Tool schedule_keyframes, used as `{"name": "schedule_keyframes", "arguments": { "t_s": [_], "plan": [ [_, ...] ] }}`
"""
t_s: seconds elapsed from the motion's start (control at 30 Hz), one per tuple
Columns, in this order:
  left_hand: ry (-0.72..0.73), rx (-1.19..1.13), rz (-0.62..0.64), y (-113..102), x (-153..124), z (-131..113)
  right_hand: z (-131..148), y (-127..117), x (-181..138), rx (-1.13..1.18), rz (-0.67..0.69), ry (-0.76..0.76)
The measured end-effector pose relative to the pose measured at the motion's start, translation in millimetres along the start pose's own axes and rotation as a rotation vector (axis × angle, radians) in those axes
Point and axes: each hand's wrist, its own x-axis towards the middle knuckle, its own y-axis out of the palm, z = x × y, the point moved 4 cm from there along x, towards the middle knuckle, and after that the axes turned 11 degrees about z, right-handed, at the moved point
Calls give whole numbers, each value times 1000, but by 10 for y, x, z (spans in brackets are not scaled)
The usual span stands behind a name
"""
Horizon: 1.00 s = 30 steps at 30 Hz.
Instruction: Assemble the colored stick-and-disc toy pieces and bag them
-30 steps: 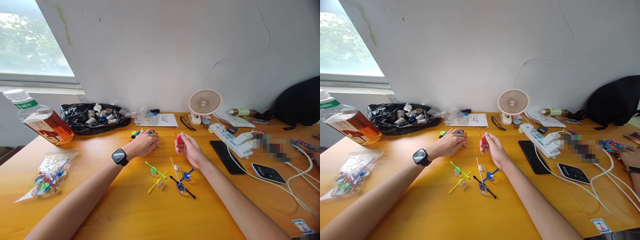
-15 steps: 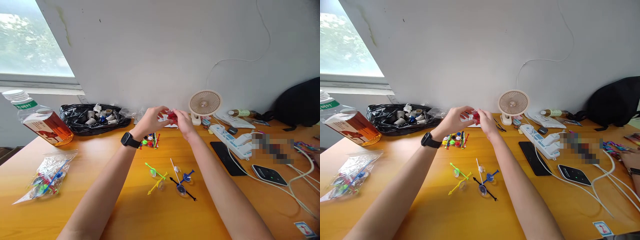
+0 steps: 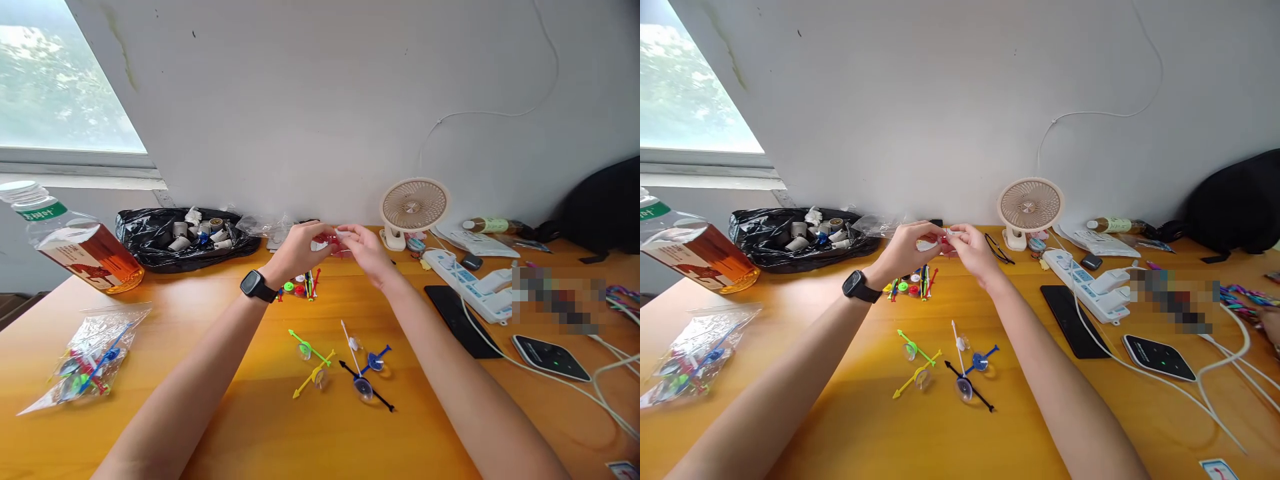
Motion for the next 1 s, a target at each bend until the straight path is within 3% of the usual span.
{"name": "schedule_keyframes", "arguments": {
  "t_s": [0.13, 0.4, 0.67, 0.83, 1.0],
  "plan": [
    [-5, 65, 55, 8, -19, -3, -48, -20, -1, -44, 39, 52],
    [35, -4, 130, 81, -98, 4, -208, 14, -29, 192, 257, 205],
    [26, -81, 126, 127, -142, 47, -334, -16, -12, 336, 299, 237],
    [33, 50, 181, 211, -149, 13, -391, -21, -32, 338, 302, 288],
    [28, 4, 180, 266, -159, 56, -401, -72, -43, 265, 302, 302]
  ]
}}
